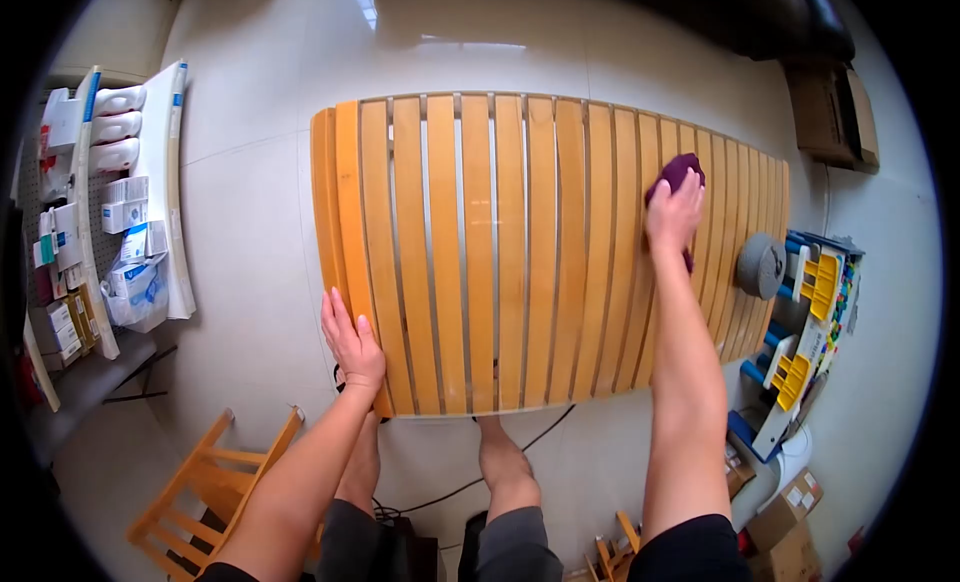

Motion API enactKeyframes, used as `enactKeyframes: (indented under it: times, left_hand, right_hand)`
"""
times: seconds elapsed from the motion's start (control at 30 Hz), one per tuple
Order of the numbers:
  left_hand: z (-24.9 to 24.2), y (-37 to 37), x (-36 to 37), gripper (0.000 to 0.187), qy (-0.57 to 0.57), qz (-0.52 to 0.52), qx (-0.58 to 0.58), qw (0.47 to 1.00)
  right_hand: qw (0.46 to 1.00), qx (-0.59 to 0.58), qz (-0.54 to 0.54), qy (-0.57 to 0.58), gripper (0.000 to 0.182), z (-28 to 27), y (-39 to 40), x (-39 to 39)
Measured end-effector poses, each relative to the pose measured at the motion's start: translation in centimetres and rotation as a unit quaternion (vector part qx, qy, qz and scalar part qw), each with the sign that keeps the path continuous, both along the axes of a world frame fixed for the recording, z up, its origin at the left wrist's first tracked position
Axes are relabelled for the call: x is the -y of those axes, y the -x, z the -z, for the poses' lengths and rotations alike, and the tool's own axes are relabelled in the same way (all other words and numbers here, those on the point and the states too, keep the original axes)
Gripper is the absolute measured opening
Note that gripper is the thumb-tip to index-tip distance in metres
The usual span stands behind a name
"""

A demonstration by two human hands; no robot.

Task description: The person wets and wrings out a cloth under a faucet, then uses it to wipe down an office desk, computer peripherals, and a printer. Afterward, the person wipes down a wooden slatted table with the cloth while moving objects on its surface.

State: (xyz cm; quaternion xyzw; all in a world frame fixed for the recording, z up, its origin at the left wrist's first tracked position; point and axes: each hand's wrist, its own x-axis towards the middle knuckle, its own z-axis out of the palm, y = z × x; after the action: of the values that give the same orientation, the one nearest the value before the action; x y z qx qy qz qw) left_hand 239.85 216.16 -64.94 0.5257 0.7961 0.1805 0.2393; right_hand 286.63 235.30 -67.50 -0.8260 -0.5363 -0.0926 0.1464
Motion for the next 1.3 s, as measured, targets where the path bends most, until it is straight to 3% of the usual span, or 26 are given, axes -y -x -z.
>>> enactKeyframes:
  times: [0.03,0.13,0.2,0.23,0.27,0.3,0.43,0.47,0.5,0.57,0.6,0.63,0.67,0.7,0.73,0.83,0.87,0.97,1.03,1.1,1.2,1.23,1.3]
  left_hand:
    - [-0.2,-0.3,-0.1,0.059,-0.003,-0.002,-0.007,1.0]
    - [0.3,0.0,0.2,0.056,-0.011,-0.005,-0.017,1.0]
    - [0.1,-0.1,-0.1,0.056,-0.022,-0.001,-0.01,1.0]
    - [0.2,0.3,0.4,0.056,-0.022,0.008,-0.008,1.0]
    - [1.0,0.8,0.6,0.057,-0.025,0.008,-0.007,1.0]
    - [1.6,0.7,0.6,0.059,-0.025,0.004,-0.005,1.0]
    - [0.6,0.3,0.0,0.058,-0.03,0.007,-0.002,1.0]
    - [0.5,0.0,-0.1,0.059,-0.027,-0.004,-0.001,1.0]
    - [0.8,-0.2,-0.1,0.059,-0.028,-0.017,-0.014,0.999]
    - [0.9,0.1,0.0,0.056,-0.04,0.004,-0.01,0.999]
    - [0.7,0.3,-0.1,0.056,-0.043,-0.003,-0.022,0.999]
    - [0.7,-0.1,-0.3,0.056,-0.035,-0.009,-0.019,0.999]
    - [0.5,-0.2,-0.1,0.057,-0.019,-0.007,-0.012,1.0]
    - [0.3,-0.1,0.2,0.057,-0.014,-0.007,-0.012,1.0]
    - [0.4,-0.1,-0.1,0.058,-0.016,-0.008,0.0,1.0]
    - [0.4,0.0,-0.2,0.06,-0.015,-0.016,0.024,0.999]
    - [0.4,0.2,-0.1,0.059,-0.017,-0.018,0.034,0.999]
    - [0.3,0.5,-0.3,0.054,-0.026,-0.042,0.053,0.997]
    - [0.0,0.7,-0.2,0.05,-0.017,-0.056,0.111,0.992]
    - [0.6,0.8,-0.5,0.045,-0.03,-0.078,0.125,0.989]
    - [1.4,2.9,-0.2,0.039,-0.03,-0.081,0.225,0.971]
    - [1.6,3.6,-0.8,0.039,-0.026,-0.081,0.224,0.971]
    - [1.8,5.0,-1.2,0.039,-0.019,-0.148,0.414,0.898]
  right_hand:
    - [0.998,0.0,0.06,0.026,0.049,-0.8,2.7,-1.3]
    - [0.946,-0.295,-0.112,0.072,0.042,-6.6,19.0,-5.2]
    - [0.941,-0.202,-0.252,-0.097,0.04,-0.9,30.8,-5.1]
    - [0.941,-0.203,-0.269,0.036,0.047,-2.6,36.8,-3.0]
    - [0.929,-0.031,-0.369,0.008,0.052,-3.2,40.9,-0.8]
    - [0.894,-0.118,-0.433,-0.003,0.052,-2.7,42.4,2.3]
    - [0.869,-0.211,-0.446,-0.032,0.042,-3.9,34.2,1.4]
    - [0.911,-0.248,-0.33,-0.006,0.034,-2.1,29.3,0.0]
    - [0.925,-0.272,-0.259,-0.063,0.025,-0.9,22.3,-2.4]
    - [0.947,-0.266,-0.132,-0.122,0.017,-4.0,10.1,-3.4]
    - [0.946,-0.317,-0.002,0.07,0.021,-8.3,6.1,-1.8]
    - [0.977,-0.161,0.016,0.141,0.034,-5.1,-1.9,0.1]
    - [0.999,-0.035,0.013,0.037,0.049,-0.8,-6.1,4.5]
    - [0.996,-0.074,0.016,0.04,0.058,-0.4,-5.7,7.3]
    - [0.993,-0.081,-0.009,0.079,0.055,-1.2,-3.4,9.4]
    - [0.95,-0.101,-0.278,0.097,0.039,-5.4,8.6,10.8]
    - [0.93,-0.153,-0.325,0.076,0.043,-5.3,12.8,10.5]
    - [0.875,-0.153,-0.454,0.067,0.061,-6.1,24.3,5.1]
    - [0.871,-0.08,-0.484,0.017,0.06,-4.8,29.6,-1.1]
    - [0.904,-0.056,-0.422,-0.036,0.058,-3.5,33.8,-7.4]
    - [0.907,-0.059,-0.416,-0.016,0.057,-3.3,35.0,-5.2]
    - [0.893,-0.095,-0.44,0.016,0.06,-2.8,34.8,-1.1]
    - [0.866,-0.098,-0.476,0.116,0.063,-5.5,35.2,10.1]
